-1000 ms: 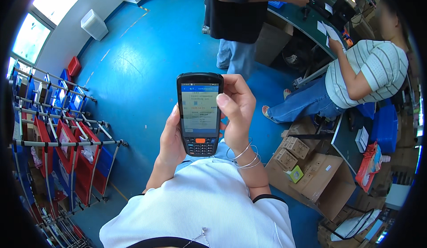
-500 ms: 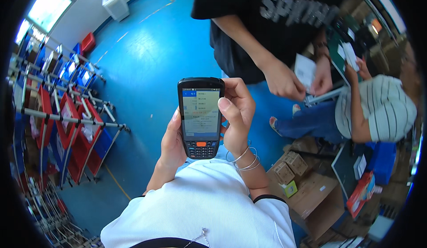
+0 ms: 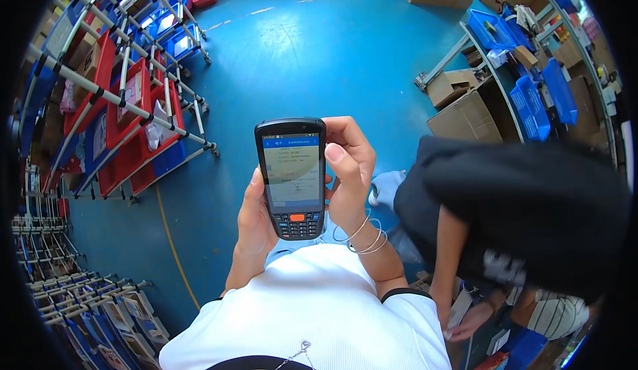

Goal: The person pushes a mobile shelf cart through the warehouse, operates a handheld terminal, and picks up paper slips from a table. The person then moves a mobile rack and adjusts the plastic trays on it.

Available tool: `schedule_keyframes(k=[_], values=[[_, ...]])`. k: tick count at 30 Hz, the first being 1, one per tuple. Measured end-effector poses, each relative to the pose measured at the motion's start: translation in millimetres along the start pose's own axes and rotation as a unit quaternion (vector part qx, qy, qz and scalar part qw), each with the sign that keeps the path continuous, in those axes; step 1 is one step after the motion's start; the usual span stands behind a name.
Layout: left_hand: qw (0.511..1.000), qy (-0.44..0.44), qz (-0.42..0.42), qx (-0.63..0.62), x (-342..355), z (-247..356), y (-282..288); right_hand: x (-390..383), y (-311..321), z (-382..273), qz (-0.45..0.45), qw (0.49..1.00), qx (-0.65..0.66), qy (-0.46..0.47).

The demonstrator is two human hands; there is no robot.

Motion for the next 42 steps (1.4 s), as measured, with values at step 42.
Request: schedule_keyframes(k=[42], values=[[0.797,0.361,-0.459,0.153,487,-179,-379,237,414,-244,0.564,0.74,-0.187,0.315]])
Point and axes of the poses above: each hand's wrist, its own x-axis towards the middle knuckle, its own y-axis out of the back of the hand, z = x × y, the point moved 7 cm from there along x, towards the middle knuckle, and after that the axes turned 2 degrees about y, right-handed, at the moved point
